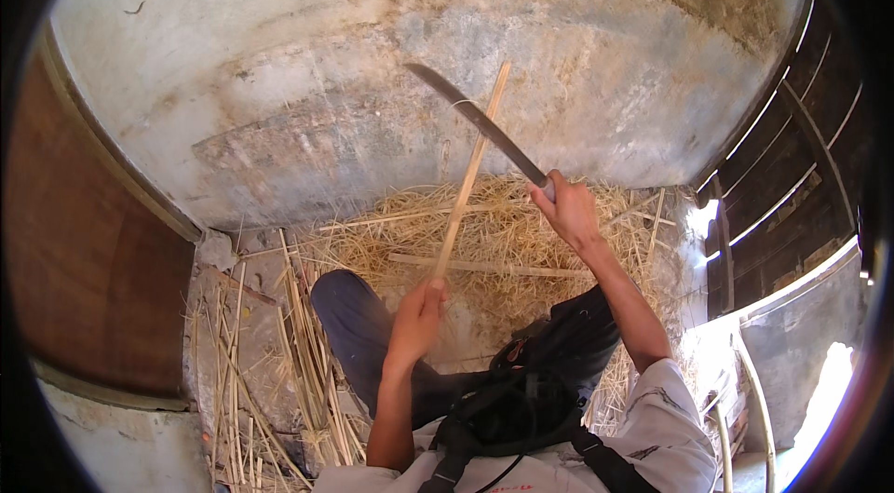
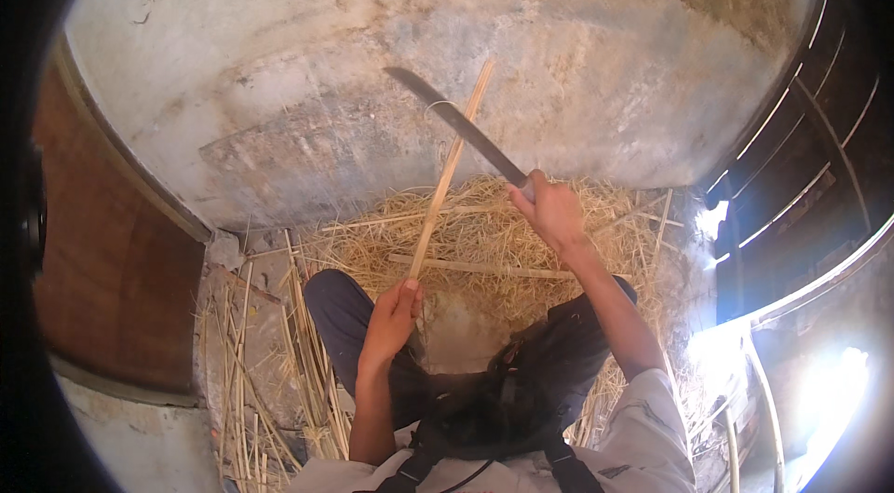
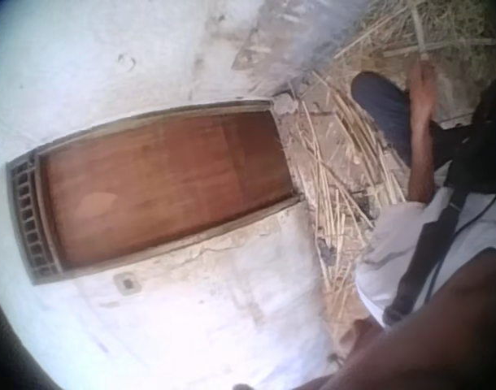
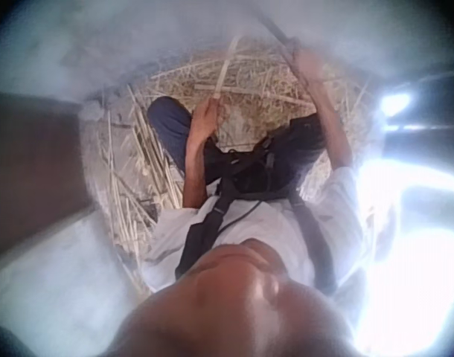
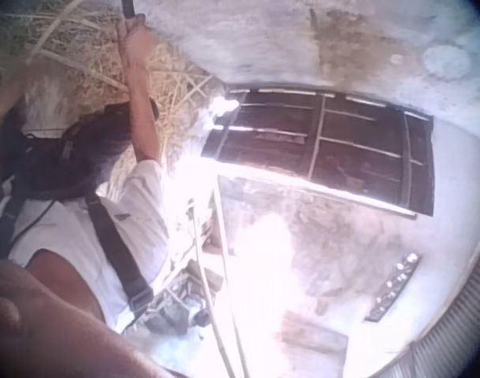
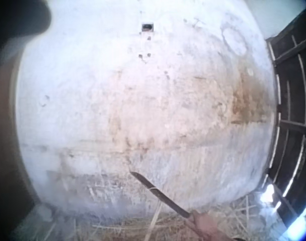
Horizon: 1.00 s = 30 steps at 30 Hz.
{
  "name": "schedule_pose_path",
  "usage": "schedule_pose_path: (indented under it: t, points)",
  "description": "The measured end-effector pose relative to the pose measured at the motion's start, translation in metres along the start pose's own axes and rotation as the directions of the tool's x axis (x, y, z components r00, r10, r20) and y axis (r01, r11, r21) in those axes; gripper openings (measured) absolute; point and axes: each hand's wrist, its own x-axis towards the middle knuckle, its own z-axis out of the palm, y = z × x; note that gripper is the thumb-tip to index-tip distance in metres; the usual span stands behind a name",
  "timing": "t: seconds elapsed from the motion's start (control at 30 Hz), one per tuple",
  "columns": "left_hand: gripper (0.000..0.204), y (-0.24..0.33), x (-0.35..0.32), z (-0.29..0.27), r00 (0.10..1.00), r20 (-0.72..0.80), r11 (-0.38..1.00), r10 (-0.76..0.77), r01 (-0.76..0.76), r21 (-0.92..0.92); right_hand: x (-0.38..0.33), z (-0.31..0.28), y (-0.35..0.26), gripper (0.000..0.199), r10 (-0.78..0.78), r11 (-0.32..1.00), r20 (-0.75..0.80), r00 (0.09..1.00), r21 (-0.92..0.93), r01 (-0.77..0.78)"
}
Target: The person whittles a bamboo stick using a machete and then uses a utility knife to further shape the end of the stick while sitting on a floor covered in straw.
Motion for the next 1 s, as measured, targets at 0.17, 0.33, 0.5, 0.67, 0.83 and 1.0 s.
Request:
schedule_pose_path:
  t: [0.17, 0.33, 0.5, 0.67, 0.83, 1.0]
  points:
    - [0.036, -0.034, 0.051, -0.021, 0.997, -0.06, 0.996, -0.05, 0.045, -0.08, 0.004, 0.014, 0.001, 0.047, 0.097, 0.964, 0.108, 0.989, 0.237, -0.121]
    - [0.036, -0.02, 0.126, -0.063, 0.98, -0.036, 0.967, -0.196, 0.187, -0.171, 0.005, 0.039, -0.026, 0.042, -0.001, 0.925, 0.15, 0.989, 0.376, -0.057]
    - [0.033, -0.02, 0.098, -0.041, 0.982, -0.043, 0.935, -0.186, 0.163, -0.316, 0.023, 0.05, -0.04, 0.038, -0.159, 0.948, 0.249, 0.955, 0.31, 0.077]
    - [0.026, 0.003, 0.09, -0.041, 0.964, 0.13, 0.881, -0.233, 0.266, -0.391, 0.042, 0.06, -0.058, 0.037, -0.343, 0.935, 0.397, 0.851, 0.228, 0.271]
    - [0.026, 0.01, 0.092, -0.04, 0.976, 0.071, 0.904, -0.203, 0.215, -0.37, 0.057, 0.07, -0.078, 0.035, -0.342, 0.932, 0.536, 0.771, 0.087, 0.353]
    - [0.027, 0.002, 0.097, -0.035, 0.979, 0.04, 0.916, -0.198, 0.199, -0.35, 0.066, 0.089, -0.075, 0.028, -0.294, 0.953, 0.465, 0.835, 0.073, 0.295]
